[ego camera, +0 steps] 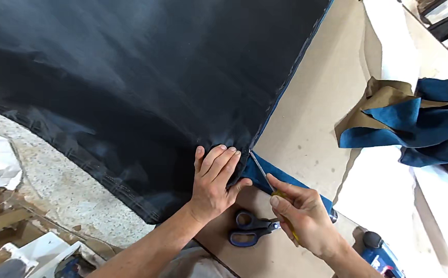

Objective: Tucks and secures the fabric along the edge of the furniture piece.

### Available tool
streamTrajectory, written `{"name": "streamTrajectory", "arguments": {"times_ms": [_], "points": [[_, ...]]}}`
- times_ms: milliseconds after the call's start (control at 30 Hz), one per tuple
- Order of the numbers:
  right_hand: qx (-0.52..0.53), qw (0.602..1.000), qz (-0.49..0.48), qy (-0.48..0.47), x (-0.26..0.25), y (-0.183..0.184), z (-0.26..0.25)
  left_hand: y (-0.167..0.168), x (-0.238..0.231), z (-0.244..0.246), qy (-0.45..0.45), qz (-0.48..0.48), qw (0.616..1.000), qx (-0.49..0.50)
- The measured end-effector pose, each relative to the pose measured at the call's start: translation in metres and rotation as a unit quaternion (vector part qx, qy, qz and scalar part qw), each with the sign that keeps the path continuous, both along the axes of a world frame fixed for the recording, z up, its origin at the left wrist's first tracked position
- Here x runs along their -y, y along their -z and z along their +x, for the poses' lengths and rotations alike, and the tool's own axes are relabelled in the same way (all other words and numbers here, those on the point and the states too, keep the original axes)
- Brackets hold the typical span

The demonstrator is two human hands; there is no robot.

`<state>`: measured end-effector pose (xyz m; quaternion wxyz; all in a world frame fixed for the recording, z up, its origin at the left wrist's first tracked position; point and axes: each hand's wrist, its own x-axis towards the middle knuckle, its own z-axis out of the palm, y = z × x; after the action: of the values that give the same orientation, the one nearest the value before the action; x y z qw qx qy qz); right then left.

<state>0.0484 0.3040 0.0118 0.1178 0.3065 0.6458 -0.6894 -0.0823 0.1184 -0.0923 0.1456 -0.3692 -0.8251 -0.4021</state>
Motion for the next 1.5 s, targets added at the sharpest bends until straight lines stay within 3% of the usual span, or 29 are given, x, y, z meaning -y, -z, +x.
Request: {"name": "streamTrajectory", "arguments": {"times_ms": [100, 133, 200, 300, 367, 433, 700, 833, 900, 967, 1100, 1233, 1367, 1500], "points": [[-0.008, 1.000, -0.012, 0.002, 0.000, 0.002, -0.001, -0.001, 0.000, -0.002, -0.005, -0.004, 1.000, -0.003], [-0.024, 0.999, 0.021, -0.014, -0.001, 0.004, 0.000, -0.003, 0.002, -0.001, -0.005, -0.008, 1.000, -0.003], [-0.059, 0.979, 0.174, -0.087, -0.008, 0.006, 0.006, -0.007, 0.001, 0.000, -0.003, -0.022, 1.000, -0.006], [-0.090, 0.882, 0.422, -0.193, -0.013, 0.001, 0.008, -0.007, 0.002, -0.004, -0.008, -0.024, 0.999, -0.029], [-0.098, 0.821, 0.517, -0.222, -0.019, -0.003, 0.006, -0.003, 0.000, -0.003, -0.010, -0.019, 0.999, -0.040], [-0.106, 0.800, 0.537, -0.247, -0.030, -0.004, -0.001, -0.001, 0.001, -0.006, -0.013, -0.014, 0.999, -0.044], [-0.224, 0.803, 0.428, -0.349, -0.090, 0.009, -0.032, 0.000, 0.000, -0.003, -0.016, 0.000, 0.999, -0.033], [-0.279, 0.715, 0.512, -0.385, -0.100, 0.013, -0.043, 0.002, 0.001, -0.005, -0.016, -0.003, 0.999, -0.037], [-0.300, 0.695, 0.522, -0.394, -0.105, 0.017, -0.048, 0.002, 0.001, -0.005, -0.019, -0.006, 0.999, -0.038], [-0.301, 0.723, 0.487, -0.387, -0.107, 0.025, -0.048, 0.002, 0.000, -0.004, -0.018, -0.006, 0.999, -0.037], [-0.264, 0.831, 0.348, -0.343, -0.102, 0.039, -0.040, 0.001, 0.000, -0.002, -0.023, -0.011, 0.999, -0.034], [-0.246, 0.879, 0.248, -0.325, -0.102, 0.045, -0.043, 0.001, 0.002, -0.003, -0.024, -0.021, 0.999, -0.035], [-0.245, 0.881, 0.205, -0.350, -0.113, 0.042, -0.050, -0.001, 0.003, -0.001, -0.021, -0.028, 0.999, -0.038], [-0.253, 0.810, 0.381, -0.366, -0.118, 0.031, -0.051, -0.010, 0.004, -0.003, -0.021, -0.038, 0.999, -0.033]]}}
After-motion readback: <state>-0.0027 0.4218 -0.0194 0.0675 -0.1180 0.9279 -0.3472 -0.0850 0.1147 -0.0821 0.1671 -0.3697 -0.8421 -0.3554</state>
